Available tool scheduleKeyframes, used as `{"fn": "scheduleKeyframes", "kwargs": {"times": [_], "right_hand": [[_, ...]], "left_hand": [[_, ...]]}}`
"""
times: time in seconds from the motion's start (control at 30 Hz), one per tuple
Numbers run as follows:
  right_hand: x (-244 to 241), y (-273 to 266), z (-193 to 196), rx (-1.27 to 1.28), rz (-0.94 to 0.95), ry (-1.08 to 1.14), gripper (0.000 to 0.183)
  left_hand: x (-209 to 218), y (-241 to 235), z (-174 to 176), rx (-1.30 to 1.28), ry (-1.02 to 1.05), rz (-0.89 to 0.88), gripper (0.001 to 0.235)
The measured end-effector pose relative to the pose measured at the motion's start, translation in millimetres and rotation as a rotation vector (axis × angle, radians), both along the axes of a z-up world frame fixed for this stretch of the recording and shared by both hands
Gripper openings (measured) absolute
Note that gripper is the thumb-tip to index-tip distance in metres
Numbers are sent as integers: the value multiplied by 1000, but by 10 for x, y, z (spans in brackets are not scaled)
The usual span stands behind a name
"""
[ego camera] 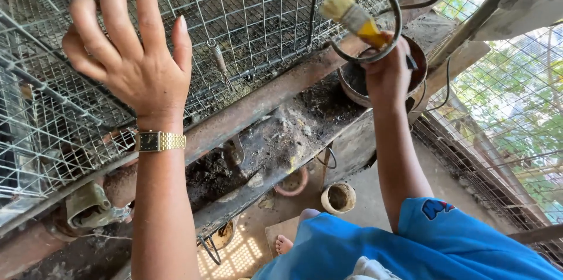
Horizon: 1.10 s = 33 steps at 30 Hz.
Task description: The person uses a brush to clean the inside of a wire cage. They repeatedly dip the brush into a bucket of liquid and scrub the cage's mesh and frame.
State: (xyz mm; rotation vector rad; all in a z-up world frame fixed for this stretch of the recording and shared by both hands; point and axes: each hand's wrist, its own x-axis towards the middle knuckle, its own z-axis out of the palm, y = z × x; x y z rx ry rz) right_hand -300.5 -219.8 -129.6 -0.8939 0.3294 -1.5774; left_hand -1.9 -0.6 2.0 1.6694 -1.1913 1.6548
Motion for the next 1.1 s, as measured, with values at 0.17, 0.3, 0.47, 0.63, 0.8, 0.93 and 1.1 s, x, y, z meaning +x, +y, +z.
{"fn": "scheduleKeyframes", "kwargs": {"times": [0.17,0.3,0.47,0.63,0.8,0.93,1.1], "right_hand": [[28,-85,-167,-184,-327,312,16],[-72,-168,-300,-533,-768,377,6],[91,-12,-309,-440,-532,372,14],[-115,72,-378,-305,-27,251,17],[-203,-139,-162,-140,-184,27,8],[101,50,-245,-80,-30,49,14],[-241,19,-244,-151,28,133,14]], "left_hand": [[50,-15,-31,-22,-15,11,52],[26,-11,-44,3,12,11,51],[29,-33,-19,-10,-10,37,49],[26,-32,-18,-14,-12,35,51],[13,-23,-16,-14,-7,31,53],[2,-24,3,-26,-19,38,52],[-32,8,11,2,19,14,53]]}}
